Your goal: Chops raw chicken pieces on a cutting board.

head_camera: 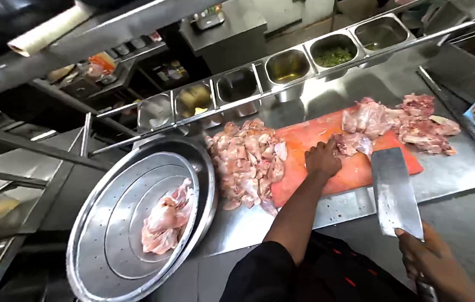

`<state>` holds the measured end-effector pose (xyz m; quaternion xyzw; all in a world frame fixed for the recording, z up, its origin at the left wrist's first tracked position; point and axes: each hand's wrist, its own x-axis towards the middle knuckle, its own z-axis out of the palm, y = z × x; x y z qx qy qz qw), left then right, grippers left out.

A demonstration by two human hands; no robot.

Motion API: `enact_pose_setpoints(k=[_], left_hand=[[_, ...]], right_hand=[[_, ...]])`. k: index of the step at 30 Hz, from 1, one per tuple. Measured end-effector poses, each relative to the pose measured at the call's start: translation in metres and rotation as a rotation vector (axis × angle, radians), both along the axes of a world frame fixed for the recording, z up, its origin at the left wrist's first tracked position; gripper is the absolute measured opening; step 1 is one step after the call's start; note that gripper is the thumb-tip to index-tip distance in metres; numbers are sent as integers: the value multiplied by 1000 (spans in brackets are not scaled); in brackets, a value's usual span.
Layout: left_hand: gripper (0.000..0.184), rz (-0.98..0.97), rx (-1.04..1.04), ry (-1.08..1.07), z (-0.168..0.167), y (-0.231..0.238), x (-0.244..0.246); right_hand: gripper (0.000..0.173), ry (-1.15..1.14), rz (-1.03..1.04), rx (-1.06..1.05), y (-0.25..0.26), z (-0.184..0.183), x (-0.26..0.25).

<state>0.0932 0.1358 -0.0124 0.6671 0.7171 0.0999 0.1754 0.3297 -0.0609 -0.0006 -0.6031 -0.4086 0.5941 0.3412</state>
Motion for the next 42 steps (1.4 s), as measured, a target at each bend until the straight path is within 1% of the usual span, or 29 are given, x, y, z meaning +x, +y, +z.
enact_pose_setpoints(k=[1, 3, 6, 7, 8, 9, 10, 12, 13, 15, 19, 22, 24, 26, 27, 29, 30, 32, 34, 36, 38, 39, 40, 42], left_hand=[[53, -3, -5, -34, 1, -2, -7], [47, 8, 24, -185, 3, -11, -27], [42, 101, 158, -611, 5, -26, -59], [44, 130, 206, -775, 4, -31, -71], [51, 154, 244, -939, 2, -35, -81], [62, 152, 271, -1047, 2, -38, -90], [76, 125, 293, -1084, 3, -41, -98], [98, 82, 308, -1078, 5, -46, -107], [105, 66, 312, -1077, 6, -48, -108], [109, 35, 311, -1067, 12, -54, -105], [97, -8, 339, -976, 19, -56, -92], [88, -99, 328, -831, 22, -53, -81], [77, -165, 322, -693, 21, -51, -71], [59, -211, 305, -494, 15, -45, -62], [52, -225, 231, -356, 12, -43, -59], [47, -236, 2, -92, 7, -41, -54], [44, -233, -63, 3, 5, -42, -52], [42, -223, -100, 117, 7, -47, -51], [42, -230, -143, 169, 16, -52, -57], [36, -207, -156, 219, 38, -54, -79], [30, -83, -123, 248, 73, -54, -114], [30, 0, -90, 263, 90, -53, -135], [32, 81, -70, 302, 104, -51, -154], [34, 200, -111, 431, 121, -44, -178]], right_hand=[[29, -4, 10, 2, 1, 1, -1], [32, -20, 23, -3, -1, 3, -3], [30, -33, 36, -3, -2, 2, -3], [29, -27, 35, -7, -2, 1, -4], [29, -20, 31, -13, -1, 1, -6], [29, -15, 27, -19, 0, 0, -8], [29, -15, 25, -27, 0, 0, -10], [28, -17, 33, -41, 3, 0, -12], [28, -22, 44, -47, 4, 2, -12], [27, -33, 64, -50, 8, 4, -12], [30, -86, 100, -33, 12, 9, -13], [32, -100, 165, -24, 13, 14, -13], [33, -124, 217, -28, 12, 12, -13], [34, -148, 249, -32, 12, 10, -13], [33, -155, 254, -36, 12, 10, -14], [32, -156, 255, -40, 11, 9, -14], [33, -166, 259, -50, 12, 10, -14], [34, -200, 266, -63, 13, 13, -13], [36, -224, 254, -75, 11, 12, -9], [36, -214, 226, -79, 10, 7, -6], [38, -182, 189, -77, 8, 4, -2], [38, -167, 171, -80, 7, 2, 0], [39, -158, 156, -83, 7, 1, 1], [39, -141, 122, -89, 8, -1, 3]])
